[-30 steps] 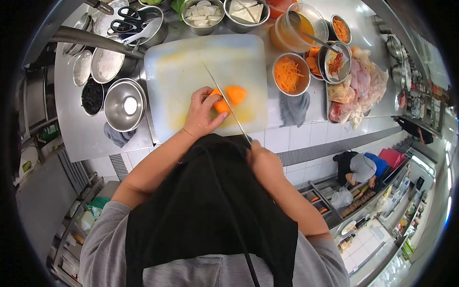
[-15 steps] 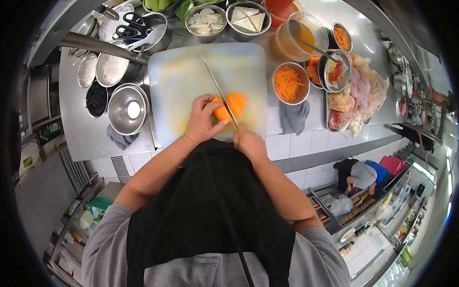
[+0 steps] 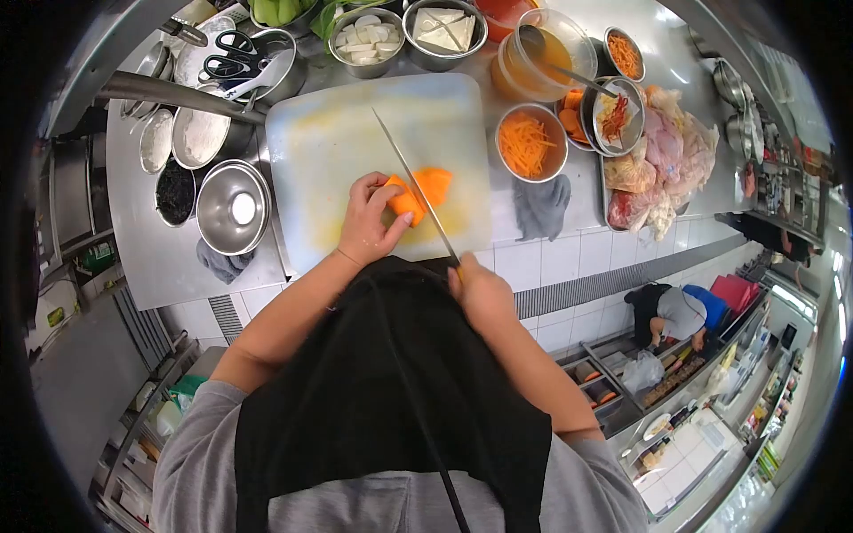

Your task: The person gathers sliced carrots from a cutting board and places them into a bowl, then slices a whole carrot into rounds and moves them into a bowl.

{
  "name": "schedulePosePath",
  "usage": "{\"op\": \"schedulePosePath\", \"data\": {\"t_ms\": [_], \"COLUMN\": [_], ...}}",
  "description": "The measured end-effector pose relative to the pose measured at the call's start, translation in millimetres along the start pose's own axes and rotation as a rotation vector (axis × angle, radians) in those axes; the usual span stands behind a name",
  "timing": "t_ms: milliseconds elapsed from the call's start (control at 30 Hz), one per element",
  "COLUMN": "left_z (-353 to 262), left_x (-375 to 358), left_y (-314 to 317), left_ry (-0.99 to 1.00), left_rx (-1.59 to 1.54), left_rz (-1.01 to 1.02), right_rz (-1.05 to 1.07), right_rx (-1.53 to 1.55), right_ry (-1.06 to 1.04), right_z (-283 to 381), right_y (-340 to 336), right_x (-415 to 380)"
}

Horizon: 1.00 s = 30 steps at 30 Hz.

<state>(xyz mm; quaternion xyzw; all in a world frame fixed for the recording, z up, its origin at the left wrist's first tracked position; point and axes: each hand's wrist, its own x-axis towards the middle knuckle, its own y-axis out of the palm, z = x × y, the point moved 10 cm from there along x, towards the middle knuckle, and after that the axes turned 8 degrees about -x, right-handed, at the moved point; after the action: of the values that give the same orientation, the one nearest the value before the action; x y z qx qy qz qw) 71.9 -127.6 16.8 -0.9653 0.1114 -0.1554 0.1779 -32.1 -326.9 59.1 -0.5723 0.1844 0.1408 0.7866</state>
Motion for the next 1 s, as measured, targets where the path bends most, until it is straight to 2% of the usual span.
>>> {"op": "schedulePosePath", "data": {"t_ms": [133,300,500,633,700,1000], "left_z": [2.2,-1.6,-2.3,-2.4,0.7,-0.4], "left_x": [-1.0,1.2,1.3,1.9,6.3,0.7], "left_y": [0.8,-1.6,-2.7,-3.7,-5.9,-2.6], "left_ry": [0.017,0.022,0.049,0.036,0.043,0.018], "left_rx": [0.011,0.006,0.015,0.03,0.019,-0.017], "left_rz": [-0.015,-0.041,-0.054,-0.031,-0.047,-0.058], "right_rz": [0.03,0.069,0.069,0.096,0.035,0.091], "right_rx": [-0.02,-0.071,-0.076,-0.079,0.029,-0.027], "right_ry": [0.004,-0.011,-0.02,-0.004,-0.04,-0.033], "right_z": [-6.1,1.6,14.8,4.0,5.6,11.7], "right_y": [-9.7,-18.6,0.7,36.4,27.8,-16.5], "right_x": [-40.9,-48.4,-7.6,31.5,26.3,-20.1]}}
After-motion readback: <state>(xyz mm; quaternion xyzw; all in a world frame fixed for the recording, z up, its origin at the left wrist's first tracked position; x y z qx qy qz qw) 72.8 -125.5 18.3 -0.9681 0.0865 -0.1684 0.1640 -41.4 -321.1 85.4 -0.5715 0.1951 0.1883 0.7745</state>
